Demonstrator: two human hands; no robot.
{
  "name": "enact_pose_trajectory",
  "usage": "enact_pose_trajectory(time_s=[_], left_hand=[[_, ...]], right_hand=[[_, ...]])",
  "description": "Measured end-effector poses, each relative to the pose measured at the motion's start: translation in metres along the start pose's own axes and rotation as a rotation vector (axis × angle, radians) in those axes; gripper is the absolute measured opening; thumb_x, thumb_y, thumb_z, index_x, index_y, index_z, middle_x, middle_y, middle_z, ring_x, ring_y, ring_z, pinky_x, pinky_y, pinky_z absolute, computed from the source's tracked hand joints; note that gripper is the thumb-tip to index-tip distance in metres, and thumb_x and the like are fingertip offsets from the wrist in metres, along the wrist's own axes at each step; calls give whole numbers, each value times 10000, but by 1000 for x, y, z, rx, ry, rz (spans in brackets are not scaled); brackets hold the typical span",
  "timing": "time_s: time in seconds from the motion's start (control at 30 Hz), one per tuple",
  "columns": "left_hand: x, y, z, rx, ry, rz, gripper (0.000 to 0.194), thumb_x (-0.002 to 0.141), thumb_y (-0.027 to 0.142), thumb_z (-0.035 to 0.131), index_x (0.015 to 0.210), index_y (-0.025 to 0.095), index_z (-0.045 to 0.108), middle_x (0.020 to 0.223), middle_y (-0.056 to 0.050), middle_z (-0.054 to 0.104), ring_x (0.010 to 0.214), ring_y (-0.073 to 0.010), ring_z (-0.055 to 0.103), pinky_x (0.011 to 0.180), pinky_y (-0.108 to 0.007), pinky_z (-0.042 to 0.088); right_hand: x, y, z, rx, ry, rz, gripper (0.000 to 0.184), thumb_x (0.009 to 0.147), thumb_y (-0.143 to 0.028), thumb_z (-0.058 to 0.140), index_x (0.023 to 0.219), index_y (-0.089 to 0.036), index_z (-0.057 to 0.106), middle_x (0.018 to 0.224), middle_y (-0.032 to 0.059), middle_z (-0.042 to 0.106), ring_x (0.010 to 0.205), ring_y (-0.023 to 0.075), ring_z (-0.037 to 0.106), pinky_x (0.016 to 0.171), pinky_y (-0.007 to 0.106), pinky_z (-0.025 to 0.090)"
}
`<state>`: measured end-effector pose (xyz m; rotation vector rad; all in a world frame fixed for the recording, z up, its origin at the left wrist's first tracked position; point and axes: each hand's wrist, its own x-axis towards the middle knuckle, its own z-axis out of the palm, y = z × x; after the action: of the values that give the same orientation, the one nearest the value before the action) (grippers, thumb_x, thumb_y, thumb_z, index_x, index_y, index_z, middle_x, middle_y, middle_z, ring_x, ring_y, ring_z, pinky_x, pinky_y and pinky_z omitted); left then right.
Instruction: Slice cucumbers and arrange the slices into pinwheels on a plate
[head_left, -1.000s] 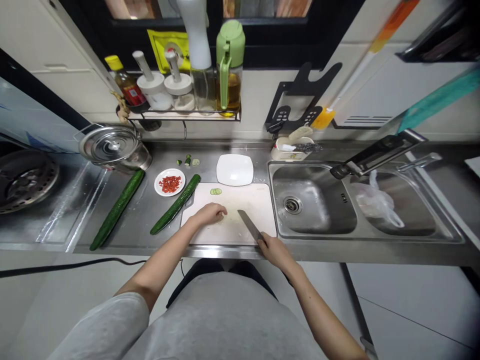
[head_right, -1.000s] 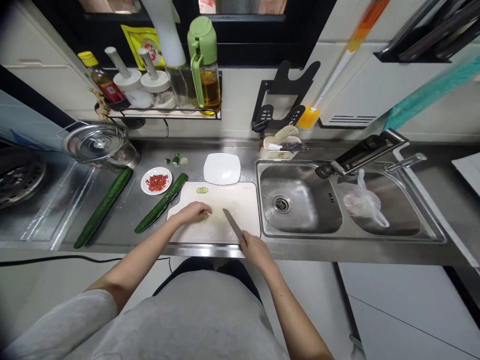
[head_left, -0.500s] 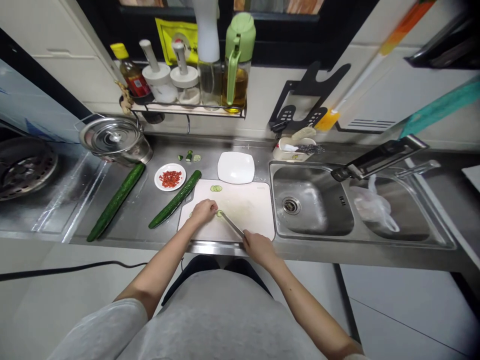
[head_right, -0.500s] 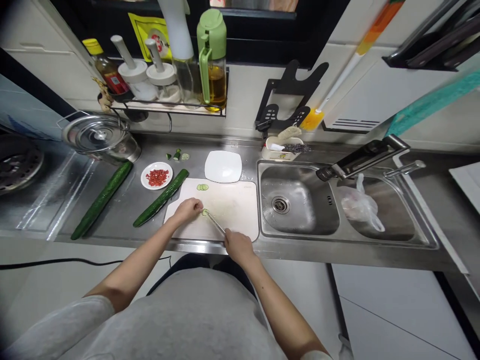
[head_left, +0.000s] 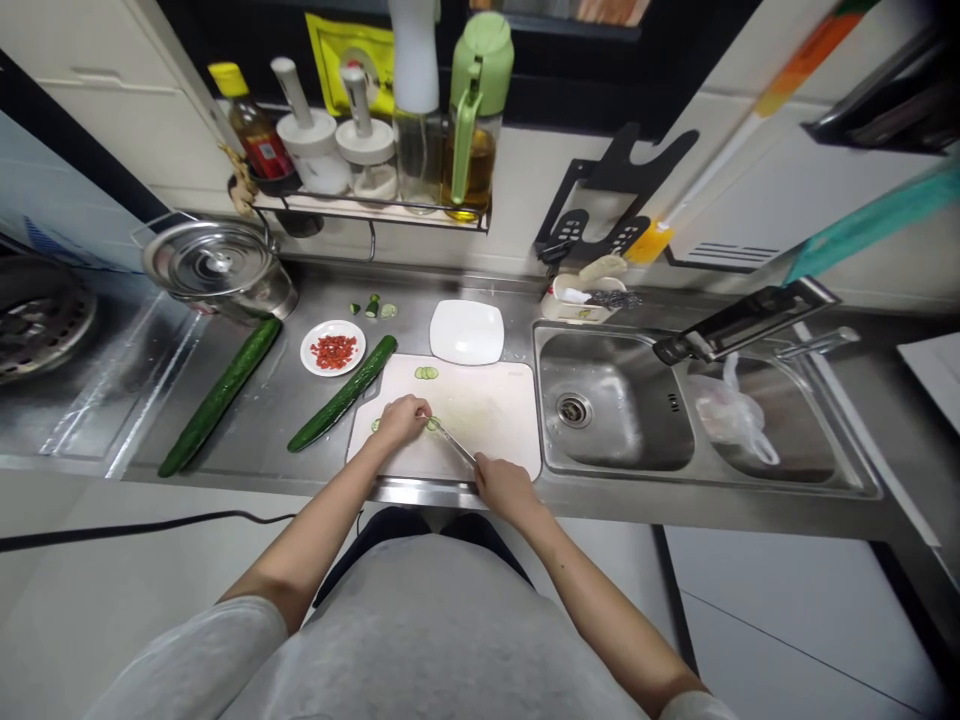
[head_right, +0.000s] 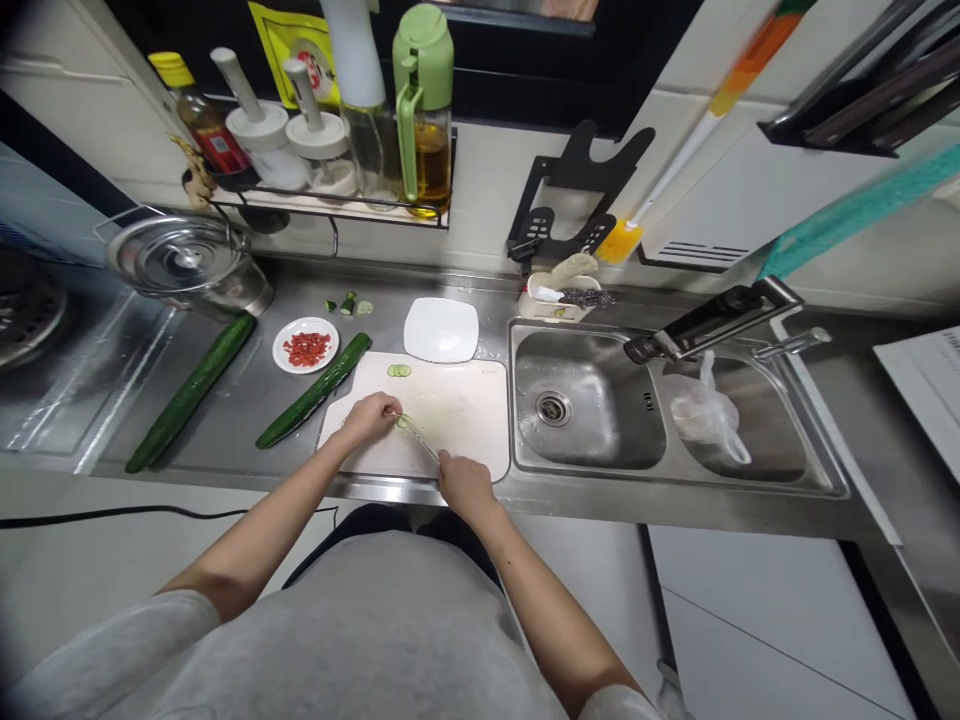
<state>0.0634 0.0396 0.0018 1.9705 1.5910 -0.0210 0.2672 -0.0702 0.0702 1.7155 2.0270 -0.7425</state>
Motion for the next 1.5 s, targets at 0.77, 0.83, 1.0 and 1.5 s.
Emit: enact_pose_trajectory(time_s=[0.77, 0.83, 1.0, 1.5], left_hand=[[1, 1, -2, 6, -21, -12, 216, 761, 207, 543, 912, 265, 687, 941, -16, 647, 934, -187, 572, 828, -293, 402], [1, 2, -3, 9, -24, -13, 218, 763, 202, 537, 908, 263, 688, 941, -17, 647, 933, -186, 570, 827, -292, 400], [-1, 4, -6, 12, -28, -9, 207, 766, 209, 540, 905, 257, 686, 927, -20, 646, 922, -194, 569, 828, -305, 398], [-10, 15, -1, 76, 10, -61, 259, 788, 256, 538, 1031, 240, 627, 1078, -69, 619, 1033, -262, 547, 902, -408, 370]], right_hand=[[8, -7, -10, -49, -78, 18, 301, 895, -145, 356, 1143, -170, 525, 969, 139, 682, 918, 256, 659, 685, 316, 445], [9, -5, -9, -55, -80, 12, 302, 896, -139, 357, 1149, -170, 520, 969, 142, 681, 922, 252, 657, 687, 313, 443], [11, 1, -5, -36, -89, -9, 293, 904, -154, 355, 1153, -175, 509, 967, 137, 678, 932, 244, 648, 704, 314, 437], [-1, 12, 1, -26, -105, -13, 293, 894, -160, 377, 1160, -184, 496, 973, 131, 673, 939, 246, 639, 706, 307, 415]])
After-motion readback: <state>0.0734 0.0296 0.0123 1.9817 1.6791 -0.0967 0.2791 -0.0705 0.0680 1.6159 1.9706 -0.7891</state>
